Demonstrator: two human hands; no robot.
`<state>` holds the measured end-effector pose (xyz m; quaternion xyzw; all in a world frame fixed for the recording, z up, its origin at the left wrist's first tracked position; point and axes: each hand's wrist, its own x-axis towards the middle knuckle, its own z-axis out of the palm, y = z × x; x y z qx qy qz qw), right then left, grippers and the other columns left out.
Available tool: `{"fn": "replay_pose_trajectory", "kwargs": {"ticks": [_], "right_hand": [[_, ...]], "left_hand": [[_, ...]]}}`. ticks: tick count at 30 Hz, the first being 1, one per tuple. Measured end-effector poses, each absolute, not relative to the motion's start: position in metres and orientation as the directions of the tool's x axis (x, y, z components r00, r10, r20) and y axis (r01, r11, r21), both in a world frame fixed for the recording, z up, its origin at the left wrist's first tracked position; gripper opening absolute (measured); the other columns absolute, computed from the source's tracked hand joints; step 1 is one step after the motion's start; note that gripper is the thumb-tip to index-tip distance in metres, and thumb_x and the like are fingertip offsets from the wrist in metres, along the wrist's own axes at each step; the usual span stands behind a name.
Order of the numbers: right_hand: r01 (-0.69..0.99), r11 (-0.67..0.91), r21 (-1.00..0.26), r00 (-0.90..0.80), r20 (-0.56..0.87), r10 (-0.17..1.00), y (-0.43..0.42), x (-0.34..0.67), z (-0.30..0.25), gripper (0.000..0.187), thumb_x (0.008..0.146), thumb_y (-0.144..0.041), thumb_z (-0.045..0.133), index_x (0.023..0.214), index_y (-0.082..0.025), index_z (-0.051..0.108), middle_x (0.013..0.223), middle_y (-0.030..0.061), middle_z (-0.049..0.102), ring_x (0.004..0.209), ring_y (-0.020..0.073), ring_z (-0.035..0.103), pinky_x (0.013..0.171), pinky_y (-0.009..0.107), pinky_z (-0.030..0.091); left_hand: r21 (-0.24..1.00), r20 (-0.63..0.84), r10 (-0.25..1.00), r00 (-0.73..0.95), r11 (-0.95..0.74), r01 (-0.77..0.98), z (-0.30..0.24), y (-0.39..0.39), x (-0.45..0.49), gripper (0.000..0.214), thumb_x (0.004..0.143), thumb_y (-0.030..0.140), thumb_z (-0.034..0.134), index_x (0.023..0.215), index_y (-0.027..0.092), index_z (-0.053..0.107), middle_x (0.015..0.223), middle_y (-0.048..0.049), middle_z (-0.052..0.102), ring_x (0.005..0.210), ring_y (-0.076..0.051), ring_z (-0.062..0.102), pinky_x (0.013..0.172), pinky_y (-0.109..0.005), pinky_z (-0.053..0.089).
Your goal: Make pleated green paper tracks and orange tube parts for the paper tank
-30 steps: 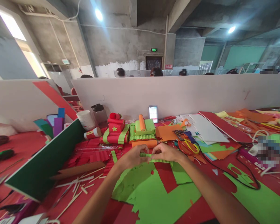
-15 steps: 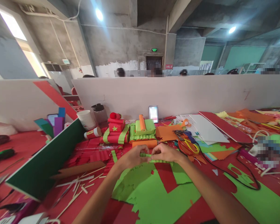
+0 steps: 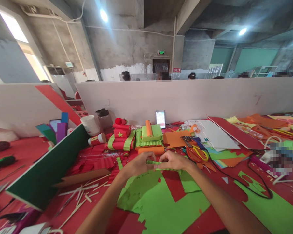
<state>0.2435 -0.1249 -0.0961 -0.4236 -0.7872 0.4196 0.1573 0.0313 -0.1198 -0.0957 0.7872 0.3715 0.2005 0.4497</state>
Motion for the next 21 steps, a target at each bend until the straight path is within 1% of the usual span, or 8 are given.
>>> {"fn": "replay_pose_trajectory", "kwargs": {"ticks": [2, 5, 9, 15, 21], "right_hand": [[0.532, 0.293, -0.794, -0.599, -0.109, 0.793, -0.1255, 0.2436, -0.0966, 0.037, 0.076, -0.05, 0.063, 0.072, -0.013, 0.07, 0.06, -0.002, 0.056, 0.052, 0.008, 0.036, 0.046, 0.022, 0.022], [0.54, 0.298, -0.787, -0.596, -0.107, 0.796, -0.1247, 0.2443, -0.0995, 0.035, 0.077, -0.047, 0.062, 0.072, -0.013, 0.07, 0.057, -0.0027, 0.054, 0.051, 0.0077, 0.035, 0.046, 0.022, 0.021], [0.536, 0.295, -0.791, -0.593, -0.105, 0.798, -0.1233, 0.2452, -0.1024, 0.03, 0.077, -0.043, 0.063, 0.072, -0.014, 0.07, 0.059, -0.0028, 0.055, 0.051, 0.0077, 0.036, 0.047, 0.021, 0.024], [0.57, 0.308, -0.762, -0.586, -0.114, 0.802, -0.1263, 0.2442, -0.0981, 0.032, 0.075, -0.046, 0.065, 0.075, -0.014, 0.072, 0.054, -0.0043, 0.048, 0.05, 0.008, 0.035, 0.045, 0.022, 0.021], [0.579, 0.311, -0.754, -0.595, -0.13, 0.793, -0.1249, 0.2426, -0.103, 0.031, 0.076, -0.044, 0.063, 0.075, -0.015, 0.073, 0.057, -0.0032, 0.055, 0.052, 0.0084, 0.038, 0.048, 0.021, 0.025]], "left_hand": [[0.859, -0.011, 0.767, 0.642, -0.322, 0.399, -0.0968, -0.1192, 0.0312, 0.027, 0.077, 0.041, 0.064, 0.083, 0.016, 0.055, 0.071, 0.0007, 0.06, 0.059, -0.01, 0.046, 0.05, -0.022, 0.032], [0.85, 0.007, 0.77, 0.638, -0.341, 0.401, -0.0975, -0.1189, 0.031, 0.026, 0.078, 0.041, 0.063, 0.083, 0.016, 0.055, 0.07, 0.0015, 0.058, 0.058, -0.01, 0.044, 0.051, -0.022, 0.032], [0.831, 0.02, 0.76, 0.649, -0.373, 0.412, -0.0966, -0.1194, 0.0311, 0.026, 0.08, 0.041, 0.059, 0.083, 0.016, 0.054, 0.071, 0.0013, 0.057, 0.058, -0.01, 0.044, 0.051, -0.021, 0.033], [0.828, 0.017, 0.752, 0.659, -0.381, 0.413, -0.0939, -0.1204, 0.0312, 0.026, 0.081, 0.042, 0.059, 0.085, 0.016, 0.054, 0.074, 0.0005, 0.057, 0.06, -0.009, 0.044, 0.051, -0.02, 0.033], [0.822, 0.006, 0.753, 0.658, -0.378, 0.426, -0.0944, -0.1202, 0.0308, 0.026, 0.081, 0.041, 0.059, 0.086, 0.016, 0.056, 0.074, -0.0002, 0.059, 0.06, -0.011, 0.047, 0.051, -0.021, 0.034]]}}
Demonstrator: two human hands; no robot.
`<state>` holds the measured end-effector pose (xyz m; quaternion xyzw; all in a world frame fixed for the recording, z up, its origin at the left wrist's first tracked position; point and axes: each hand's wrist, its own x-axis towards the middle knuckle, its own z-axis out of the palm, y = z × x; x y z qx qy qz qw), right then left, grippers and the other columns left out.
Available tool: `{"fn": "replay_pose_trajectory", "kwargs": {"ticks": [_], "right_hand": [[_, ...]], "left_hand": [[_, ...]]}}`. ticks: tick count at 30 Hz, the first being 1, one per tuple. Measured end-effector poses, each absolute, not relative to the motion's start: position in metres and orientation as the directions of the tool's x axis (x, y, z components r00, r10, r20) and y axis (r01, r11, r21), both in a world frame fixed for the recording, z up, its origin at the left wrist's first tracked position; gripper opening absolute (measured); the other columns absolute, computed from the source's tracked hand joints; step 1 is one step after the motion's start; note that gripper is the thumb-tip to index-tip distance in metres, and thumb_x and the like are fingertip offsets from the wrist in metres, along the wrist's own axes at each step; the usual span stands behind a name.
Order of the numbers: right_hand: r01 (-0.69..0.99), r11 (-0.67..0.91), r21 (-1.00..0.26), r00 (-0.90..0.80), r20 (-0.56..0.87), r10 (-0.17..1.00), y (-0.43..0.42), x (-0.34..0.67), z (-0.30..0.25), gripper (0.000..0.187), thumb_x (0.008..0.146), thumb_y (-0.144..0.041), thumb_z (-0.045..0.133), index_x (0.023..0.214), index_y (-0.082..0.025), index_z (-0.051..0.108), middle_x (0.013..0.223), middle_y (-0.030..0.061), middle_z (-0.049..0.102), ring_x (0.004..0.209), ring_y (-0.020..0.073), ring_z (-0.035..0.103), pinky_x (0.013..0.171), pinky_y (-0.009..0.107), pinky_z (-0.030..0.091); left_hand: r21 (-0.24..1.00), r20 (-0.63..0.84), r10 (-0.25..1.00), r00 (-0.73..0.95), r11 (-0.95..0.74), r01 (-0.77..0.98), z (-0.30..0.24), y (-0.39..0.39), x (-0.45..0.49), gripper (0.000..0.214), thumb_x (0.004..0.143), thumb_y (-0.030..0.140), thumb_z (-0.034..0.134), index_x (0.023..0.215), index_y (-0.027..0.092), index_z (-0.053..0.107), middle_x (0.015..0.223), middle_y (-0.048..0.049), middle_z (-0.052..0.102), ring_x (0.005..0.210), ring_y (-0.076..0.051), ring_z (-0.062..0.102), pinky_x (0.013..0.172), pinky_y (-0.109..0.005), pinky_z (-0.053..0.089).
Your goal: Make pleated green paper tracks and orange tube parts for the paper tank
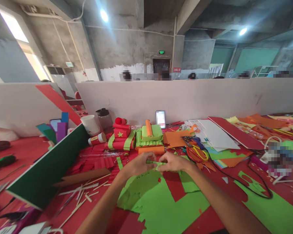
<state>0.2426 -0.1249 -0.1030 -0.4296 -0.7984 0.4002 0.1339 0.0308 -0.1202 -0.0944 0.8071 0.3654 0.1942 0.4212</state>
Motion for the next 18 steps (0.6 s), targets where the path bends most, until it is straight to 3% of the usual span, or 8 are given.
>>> {"fn": "replay_pose_trajectory", "kwargs": {"ticks": [8, 18], "right_hand": [[0.576, 0.327, -0.749, -0.615, -0.132, 0.778, -0.1242, 0.2476, -0.1001, 0.033, 0.077, -0.047, 0.063, 0.077, -0.015, 0.073, 0.062, -0.0023, 0.057, 0.055, 0.0087, 0.04, 0.049, 0.021, 0.026], [0.551, 0.298, -0.779, -0.626, -0.15, 0.766, -0.1214, 0.2518, -0.0966, 0.025, 0.077, -0.037, 0.063, 0.08, -0.015, 0.074, 0.06, -0.0024, 0.057, 0.052, 0.0085, 0.037, 0.048, 0.021, 0.025]], "left_hand": [[0.81, 0.005, 0.753, 0.658, -0.389, 0.439, -0.0976, -0.1162, 0.0287, 0.028, 0.08, 0.043, 0.061, 0.083, 0.016, 0.056, 0.076, -0.0007, 0.059, 0.063, -0.011, 0.049, 0.053, -0.022, 0.037], [0.834, 0.03, 0.757, 0.653, -0.379, 0.401, -0.0928, -0.1179, 0.0279, 0.03, 0.079, 0.045, 0.061, 0.083, 0.016, 0.056, 0.075, 0.0002, 0.058, 0.064, -0.011, 0.049, 0.054, -0.021, 0.038]]}}
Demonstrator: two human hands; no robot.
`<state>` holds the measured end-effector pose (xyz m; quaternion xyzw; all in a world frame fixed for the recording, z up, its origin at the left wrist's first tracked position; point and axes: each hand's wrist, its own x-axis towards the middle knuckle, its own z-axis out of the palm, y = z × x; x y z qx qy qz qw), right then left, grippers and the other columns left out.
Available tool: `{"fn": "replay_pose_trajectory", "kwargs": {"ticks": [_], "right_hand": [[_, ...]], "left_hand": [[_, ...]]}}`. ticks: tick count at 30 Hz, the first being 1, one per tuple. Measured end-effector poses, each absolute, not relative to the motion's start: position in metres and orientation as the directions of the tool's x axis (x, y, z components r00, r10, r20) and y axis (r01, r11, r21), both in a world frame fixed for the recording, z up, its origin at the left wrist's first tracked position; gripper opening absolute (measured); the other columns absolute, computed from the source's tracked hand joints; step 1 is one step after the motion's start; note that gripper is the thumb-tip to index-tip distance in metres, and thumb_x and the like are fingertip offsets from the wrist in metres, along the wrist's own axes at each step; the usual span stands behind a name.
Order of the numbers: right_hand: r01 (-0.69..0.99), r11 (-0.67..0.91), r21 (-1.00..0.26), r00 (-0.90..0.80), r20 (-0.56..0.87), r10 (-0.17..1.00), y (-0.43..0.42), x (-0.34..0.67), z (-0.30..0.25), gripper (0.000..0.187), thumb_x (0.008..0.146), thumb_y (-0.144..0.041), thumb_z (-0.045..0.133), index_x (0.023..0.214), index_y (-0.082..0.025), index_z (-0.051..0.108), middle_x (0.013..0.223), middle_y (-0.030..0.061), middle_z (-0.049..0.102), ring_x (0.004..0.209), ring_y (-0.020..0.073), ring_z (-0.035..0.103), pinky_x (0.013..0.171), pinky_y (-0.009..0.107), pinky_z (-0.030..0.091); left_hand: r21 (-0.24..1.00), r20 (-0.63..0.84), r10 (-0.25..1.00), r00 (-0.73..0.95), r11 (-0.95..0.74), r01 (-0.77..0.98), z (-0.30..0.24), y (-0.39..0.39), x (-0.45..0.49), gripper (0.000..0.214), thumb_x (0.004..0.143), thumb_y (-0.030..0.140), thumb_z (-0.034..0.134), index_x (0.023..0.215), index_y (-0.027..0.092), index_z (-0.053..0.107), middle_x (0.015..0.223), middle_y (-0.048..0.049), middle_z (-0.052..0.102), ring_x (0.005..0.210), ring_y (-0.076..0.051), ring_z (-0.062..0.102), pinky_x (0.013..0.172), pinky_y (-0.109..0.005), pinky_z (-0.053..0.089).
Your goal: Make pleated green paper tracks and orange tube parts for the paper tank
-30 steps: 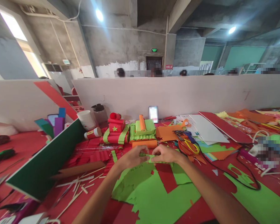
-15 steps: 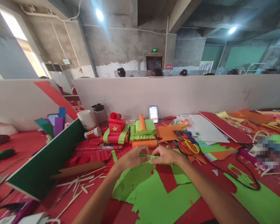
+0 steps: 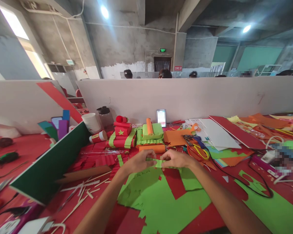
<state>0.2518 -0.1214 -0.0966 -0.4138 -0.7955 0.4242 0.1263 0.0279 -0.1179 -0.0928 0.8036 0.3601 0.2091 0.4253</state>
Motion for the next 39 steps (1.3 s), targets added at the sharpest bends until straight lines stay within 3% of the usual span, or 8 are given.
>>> {"fn": "replay_pose_trajectory", "kwargs": {"ticks": [12, 20, 25, 30, 35, 39], "right_hand": [[0.545, 0.297, -0.784, -0.631, -0.15, 0.761, -0.122, 0.252, -0.098, 0.019, 0.077, -0.028, 0.06, 0.078, -0.014, 0.073, 0.062, -0.0012, 0.061, 0.051, 0.0079, 0.037, 0.047, 0.021, 0.024], [0.554, 0.299, -0.777, -0.61, -0.135, 0.781, -0.121, 0.25, -0.1, 0.027, 0.078, -0.04, 0.063, 0.079, -0.014, 0.07, 0.065, -0.0008, 0.061, 0.055, 0.0091, 0.043, 0.05, 0.02, 0.028], [0.548, 0.415, -0.726, -0.583, 0.023, 0.812, -0.125, 0.247, -0.098, 0.03, 0.074, -0.043, 0.068, 0.083, -0.015, 0.065, 0.072, -0.0012, 0.062, 0.064, 0.0115, 0.049, 0.056, 0.021, 0.034], [0.586, 0.525, -0.617, -0.516, 0.216, 0.829, -0.135, 0.243, -0.09, 0.023, 0.079, -0.039, 0.065, 0.086, -0.018, 0.062, 0.08, 0.0012, 0.066, 0.07, 0.0139, 0.056, 0.061, 0.022, 0.038], [0.604, 0.643, -0.471, -0.492, 0.414, 0.766, -0.137, 0.242, -0.084, 0.022, 0.083, -0.041, 0.064, 0.08, -0.02, 0.058, 0.08, 0.002, 0.065, 0.073, 0.0149, 0.056, 0.07, 0.026, 0.038], [0.587, 0.722, -0.367, -0.521, 0.512, 0.683, -0.136, 0.245, -0.084, 0.015, 0.087, -0.031, 0.061, 0.079, -0.019, 0.057, 0.078, 0.0017, 0.063, 0.073, 0.0146, 0.055, 0.074, 0.027, 0.037]], "left_hand": [[0.829, -0.011, 0.746, 0.665, -0.366, 0.424, -0.089, -0.119, 0.028, 0.03, 0.079, 0.045, 0.059, 0.08, 0.016, 0.054, 0.071, 0.0009, 0.055, 0.058, -0.009, 0.043, 0.051, -0.021, 0.034], [0.808, 0.021, 0.738, 0.674, -0.41, 0.423, -0.091, -0.119, 0.027, 0.03, 0.081, 0.046, 0.057, 0.081, 0.016, 0.055, 0.072, 0.0009, 0.055, 0.06, -0.01, 0.044, 0.052, -0.02, 0.035], [0.769, 0.1, 0.732, 0.674, -0.486, 0.414, -0.082, -0.124, 0.029, 0.026, 0.084, 0.043, 0.056, 0.085, 0.016, 0.057, 0.079, -0.0011, 0.059, 0.068, -0.013, 0.051, 0.058, -0.022, 0.04], [0.588, 0.283, 0.688, 0.668, -0.675, 0.446, -0.072, -0.13, 0.029, 0.014, 0.088, 0.03, 0.052, 0.086, 0.018, 0.059, 0.089, -0.0042, 0.062, 0.078, -0.016, 0.055, 0.071, -0.026, 0.043], [0.408, 0.419, 0.633, 0.651, -0.771, 0.488, -0.074, -0.129, 0.026, 0.015, 0.091, 0.025, 0.047, 0.09, 0.02, 0.061, 0.092, -0.0066, 0.061, 0.085, -0.018, 0.056, 0.076, -0.028, 0.044], [0.329, 0.473, 0.581, 0.663, -0.814, 0.479, -0.077, -0.127, 0.024, 0.018, 0.093, 0.024, 0.043, 0.09, 0.019, 0.06, 0.091, -0.0076, 0.061, 0.087, -0.019, 0.055, 0.079, -0.029, 0.044]]}}
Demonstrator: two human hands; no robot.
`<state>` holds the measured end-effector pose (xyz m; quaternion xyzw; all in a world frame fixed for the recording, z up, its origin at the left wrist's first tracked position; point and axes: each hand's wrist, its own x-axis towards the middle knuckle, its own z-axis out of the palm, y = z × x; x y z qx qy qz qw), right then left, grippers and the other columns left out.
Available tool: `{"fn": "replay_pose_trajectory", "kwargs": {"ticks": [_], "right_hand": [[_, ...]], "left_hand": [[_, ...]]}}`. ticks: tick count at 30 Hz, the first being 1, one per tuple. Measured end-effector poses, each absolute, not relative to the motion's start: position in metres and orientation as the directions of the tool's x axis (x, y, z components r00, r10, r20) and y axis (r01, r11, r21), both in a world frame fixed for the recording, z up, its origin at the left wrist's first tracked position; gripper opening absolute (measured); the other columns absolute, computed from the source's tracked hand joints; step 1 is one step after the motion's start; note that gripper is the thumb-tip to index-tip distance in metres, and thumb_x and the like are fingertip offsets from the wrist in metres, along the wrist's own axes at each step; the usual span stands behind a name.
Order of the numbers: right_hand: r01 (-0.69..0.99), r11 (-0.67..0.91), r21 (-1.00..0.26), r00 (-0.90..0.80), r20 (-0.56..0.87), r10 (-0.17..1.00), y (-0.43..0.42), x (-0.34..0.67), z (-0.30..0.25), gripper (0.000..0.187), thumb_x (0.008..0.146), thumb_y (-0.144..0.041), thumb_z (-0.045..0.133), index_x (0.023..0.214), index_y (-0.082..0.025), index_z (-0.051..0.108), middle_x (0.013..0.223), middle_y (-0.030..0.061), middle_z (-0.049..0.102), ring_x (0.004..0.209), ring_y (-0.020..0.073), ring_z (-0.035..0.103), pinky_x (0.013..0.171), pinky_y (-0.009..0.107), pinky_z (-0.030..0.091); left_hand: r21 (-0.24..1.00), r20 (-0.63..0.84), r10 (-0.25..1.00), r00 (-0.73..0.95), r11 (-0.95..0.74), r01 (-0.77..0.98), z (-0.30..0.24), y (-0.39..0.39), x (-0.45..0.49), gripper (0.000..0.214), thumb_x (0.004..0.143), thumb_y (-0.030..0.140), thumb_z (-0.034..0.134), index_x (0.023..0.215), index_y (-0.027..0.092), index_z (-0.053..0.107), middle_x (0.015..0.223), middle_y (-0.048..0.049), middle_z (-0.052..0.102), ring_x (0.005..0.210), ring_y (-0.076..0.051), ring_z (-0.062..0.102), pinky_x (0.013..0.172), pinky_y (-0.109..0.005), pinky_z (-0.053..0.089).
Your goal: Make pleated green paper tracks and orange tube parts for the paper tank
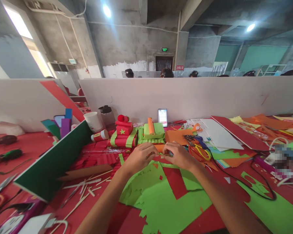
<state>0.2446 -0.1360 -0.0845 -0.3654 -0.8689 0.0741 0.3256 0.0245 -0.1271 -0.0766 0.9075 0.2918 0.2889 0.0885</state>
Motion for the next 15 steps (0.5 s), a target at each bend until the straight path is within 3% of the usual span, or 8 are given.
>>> {"fn": "replay_pose_trajectory", "kwargs": {"ticks": [8, 15], "right_hand": [[0.546, 0.785, -0.292, -0.553, 0.579, 0.599, -0.1326, 0.2477, -0.089, 0.003, 0.088, -0.018, 0.057, 0.086, -0.02, 0.059, 0.085, 0.0038, 0.065, 0.081, 0.0171, 0.057, 0.077, 0.028, 0.038], [0.497, 0.781, -0.378, -0.552, 0.557, 0.621, -0.1328, 0.2461, -0.0906, 0.006, 0.09, -0.025, 0.057, 0.092, -0.021, 0.061, 0.088, 0.004, 0.067, 0.083, 0.0173, 0.06, 0.077, 0.028, 0.042]], "left_hand": [[0.249, 0.473, 0.532, 0.703, -0.846, 0.472, -0.0768, -0.127, 0.0251, 0.024, 0.096, 0.028, 0.039, 0.091, 0.019, 0.062, 0.091, -0.0078, 0.063, 0.088, -0.019, 0.056, 0.083, -0.03, 0.041], [0.268, 0.479, 0.568, 0.669, -0.82, 0.505, -0.0785, -0.1274, 0.0276, 0.021, 0.096, 0.03, 0.042, 0.093, 0.019, 0.06, 0.091, -0.0062, 0.061, 0.086, -0.018, 0.055, 0.081, -0.028, 0.041]]}}
